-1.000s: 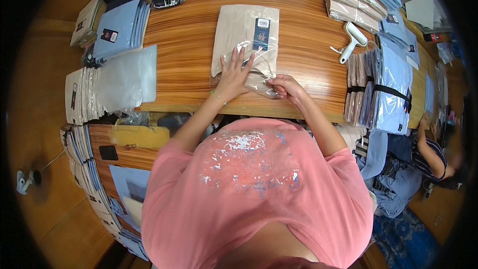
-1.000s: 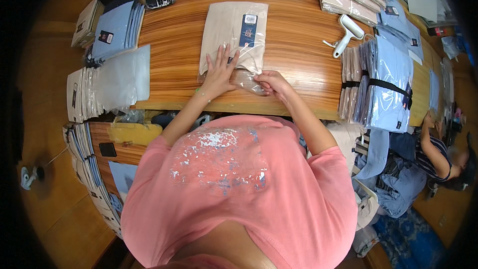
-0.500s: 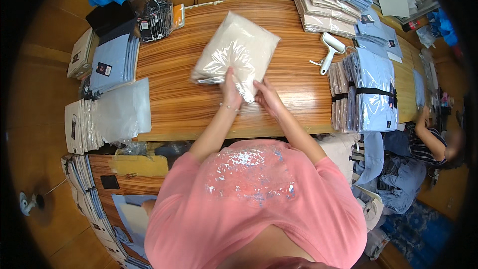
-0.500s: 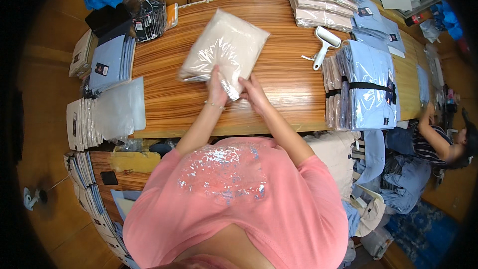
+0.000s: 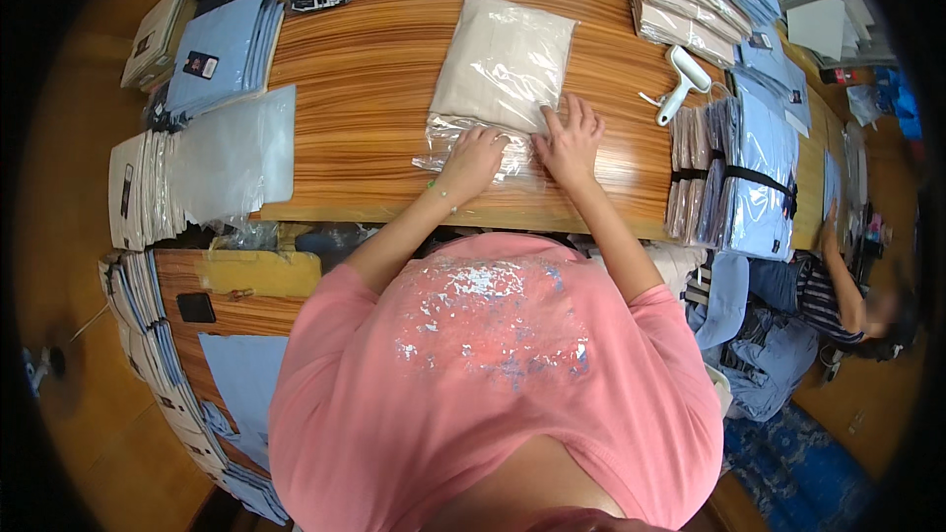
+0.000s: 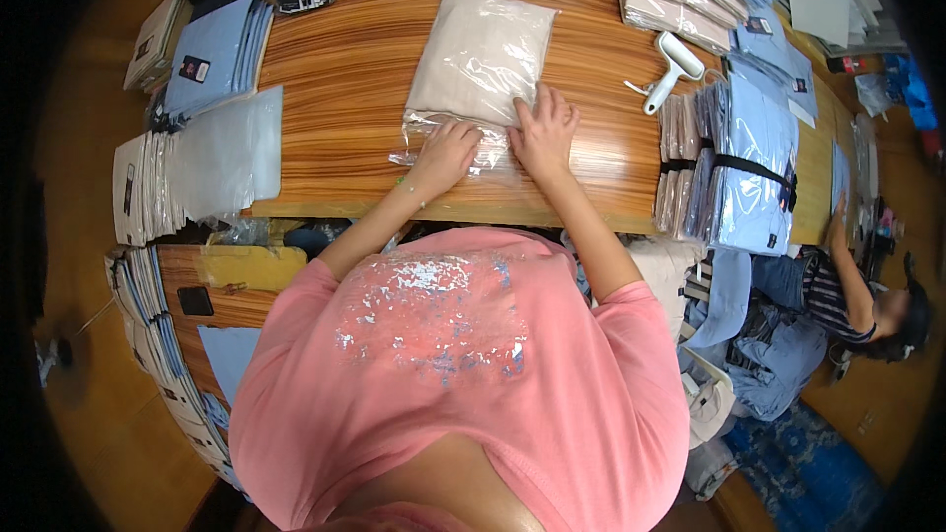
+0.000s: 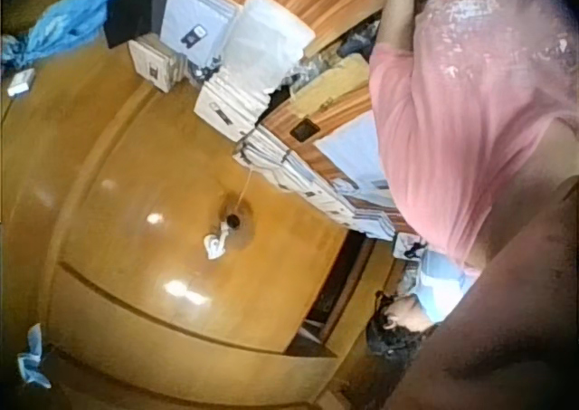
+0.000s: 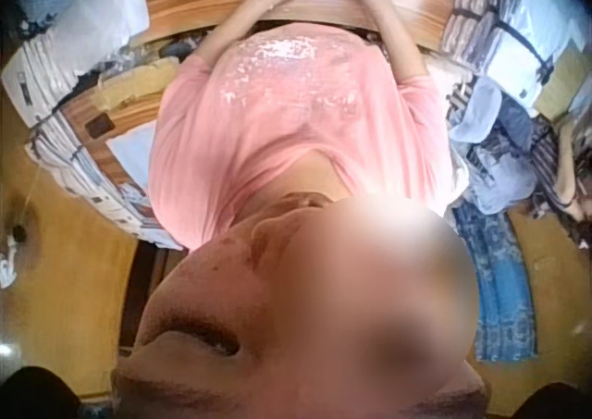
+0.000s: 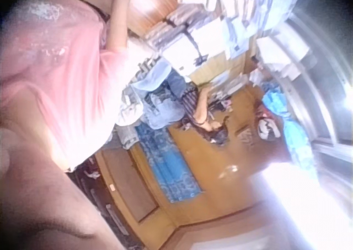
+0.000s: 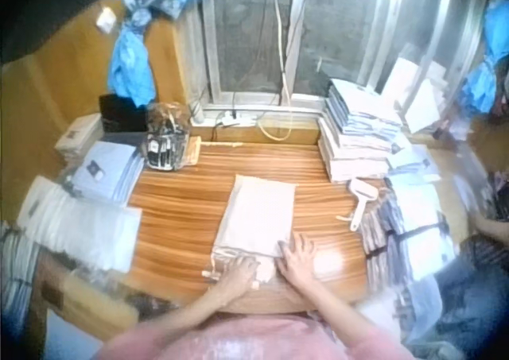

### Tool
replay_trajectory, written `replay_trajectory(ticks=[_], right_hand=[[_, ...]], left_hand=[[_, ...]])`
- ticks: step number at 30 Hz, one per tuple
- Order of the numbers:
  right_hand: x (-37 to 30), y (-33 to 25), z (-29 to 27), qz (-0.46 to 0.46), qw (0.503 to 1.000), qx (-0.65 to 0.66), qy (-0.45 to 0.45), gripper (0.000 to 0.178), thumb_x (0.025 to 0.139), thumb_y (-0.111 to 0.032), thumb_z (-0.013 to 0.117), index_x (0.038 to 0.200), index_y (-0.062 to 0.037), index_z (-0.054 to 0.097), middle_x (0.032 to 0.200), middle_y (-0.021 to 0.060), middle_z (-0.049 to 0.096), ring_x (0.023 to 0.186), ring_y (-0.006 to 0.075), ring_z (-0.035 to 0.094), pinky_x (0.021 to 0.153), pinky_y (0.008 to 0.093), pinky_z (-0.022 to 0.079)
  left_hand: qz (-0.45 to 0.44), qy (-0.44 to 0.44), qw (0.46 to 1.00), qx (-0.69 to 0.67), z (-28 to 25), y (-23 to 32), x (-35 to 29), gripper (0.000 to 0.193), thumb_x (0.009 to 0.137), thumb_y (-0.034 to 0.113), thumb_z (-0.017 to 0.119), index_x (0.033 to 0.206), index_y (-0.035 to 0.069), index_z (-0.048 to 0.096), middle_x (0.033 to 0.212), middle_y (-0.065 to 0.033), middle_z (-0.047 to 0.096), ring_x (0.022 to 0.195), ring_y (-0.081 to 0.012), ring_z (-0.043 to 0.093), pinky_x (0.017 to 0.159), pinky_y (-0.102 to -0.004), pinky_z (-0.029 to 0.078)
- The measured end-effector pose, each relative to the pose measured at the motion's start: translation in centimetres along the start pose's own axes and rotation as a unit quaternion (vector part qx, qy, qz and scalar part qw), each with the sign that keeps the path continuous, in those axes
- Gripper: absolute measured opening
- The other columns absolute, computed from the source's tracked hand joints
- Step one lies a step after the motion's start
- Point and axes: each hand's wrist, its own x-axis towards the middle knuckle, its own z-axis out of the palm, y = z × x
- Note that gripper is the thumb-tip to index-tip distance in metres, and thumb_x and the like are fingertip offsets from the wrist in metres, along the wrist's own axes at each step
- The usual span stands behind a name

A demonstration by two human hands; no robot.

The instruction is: The person folds a shirt by placing it on a wooden surface, smoothing it, and using a cardboard template to fold the sleeves and sides before placing it in a plastic bag. They also remove a tag from a second shirt and begin the same folding process.

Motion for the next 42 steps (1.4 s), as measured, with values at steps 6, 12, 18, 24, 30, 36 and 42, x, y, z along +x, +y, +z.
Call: replay_trajectory(ticks=[6,12,18,24,30,36,42], right_hand=[[0.2,-3.2,2.0,-0.102,0.972,0.189,-0.099,0.028,0.072,-0.011,0.063,0.099,-0.0079,0.058,0.102,0.0113,0.052,0.098,0.0285,0.048,0.082,0.0391,0.037],[0.3,-1.6,4.2,-0.148,0.968,0.136,-0.150,0.022,0.070,-0.009,0.060,0.092,-0.0099,0.059,0.091,0.0063,0.054,0.095,0.0251,0.050,0.079,0.0363,0.037],[2.9,-2.8,2.0,-0.212,0.973,0.079,-0.047,0.032,0.074,-0.018,0.063,0.104,-0.0108,0.057,0.121,0.0145,0.048,0.119,0.0304,0.041,0.101,0.0458,0.029],[4.3,-1.1,4.0,-0.217,0.960,0.160,-0.073,0.041,0.073,-0.012,0.063,0.112,-0.0085,0.053,0.113,0.0127,0.056,0.106,0.0301,0.054,0.085,0.0402,0.047],[5.4,-0.5,2.8,-0.203,0.951,0.208,-0.104,0.043,0.071,-0.008,0.064,0.112,-0.0105,0.053,0.102,0.0088,0.061,0.091,0.0266,0.060,0.070,0.0353,0.052],[4.5,-1.0,3.5,-0.179,0.970,0.119,-0.112,0.042,0.072,-0.012,0.065,0.112,-0.0104,0.054,0.115,0.0066,0.055,0.112,0.0247,0.049,0.088,0.0408,0.040],[2.1,-3.3,2.3,-0.086,0.990,0.108,-0.009,0.039,0.071,-0.018,0.068,0.107,-0.0113,0.056,0.120,0.0107,0.049,0.111,0.0278,0.045,0.093,0.0508,0.030]], left_hand=[[-0.049,-0.009,0.983,-0.175,-0.1,-2.0,-1.4,0.019,0.081,0.008,0.055,0.098,0.003,0.062,0.108,-0.0124,0.058,0.105,-0.0319,0.051,0.088,-0.0383,0.043],[0.021,0.031,0.999,-0.003,0.1,-1.4,-3.5,0.018,0.079,0.008,0.058,0.095,0.004,0.065,0.118,-0.0115,0.051,0.105,-0.0282,0.049,0.093,-0.0405,0.039],[-0.018,0.017,1.000,-0.006,1.0,-1.7,-2.3,0.030,0.077,0.005,0.054,0.107,0.000,0.056,0.117,-0.0152,0.048,0.110,-0.0311,0.044,0.092,-0.0399,0.040],[0.048,0.029,0.992,0.117,1.8,-2.2,-1.5,0.033,0.075,0.008,0.053,0.106,-0.006,0.050,0.119,-0.0190,0.046,0.112,-0.0333,0.041,0.095,-0.0459,0.036],[-0.023,-0.023,0.987,0.157,1.0,-1.1,0.2,0.047,0.074,0.027,0.059,0.110,-0.001,0.049,0.122,-0.0188,0.044,0.115,-0.0339,0.039,0.095,-0.0564,0.031],[-0.041,-0.036,0.988,0.148,1.5,-1.0,-0.6,0.054,0.078,0.034,0.060,0.122,0.005,0.047,0.123,-0.0152,0.044,0.115,-0.0328,0.039,0.094,-0.0568,0.030],[-0.072,-0.122,0.990,-0.013,-2.0,-0.7,-4.8,0.036,0.085,0.032,0.054,0.110,0.006,0.057,0.110,-0.0172,0.056,0.102,-0.0316,0.052,0.080,-0.0485,0.042]])
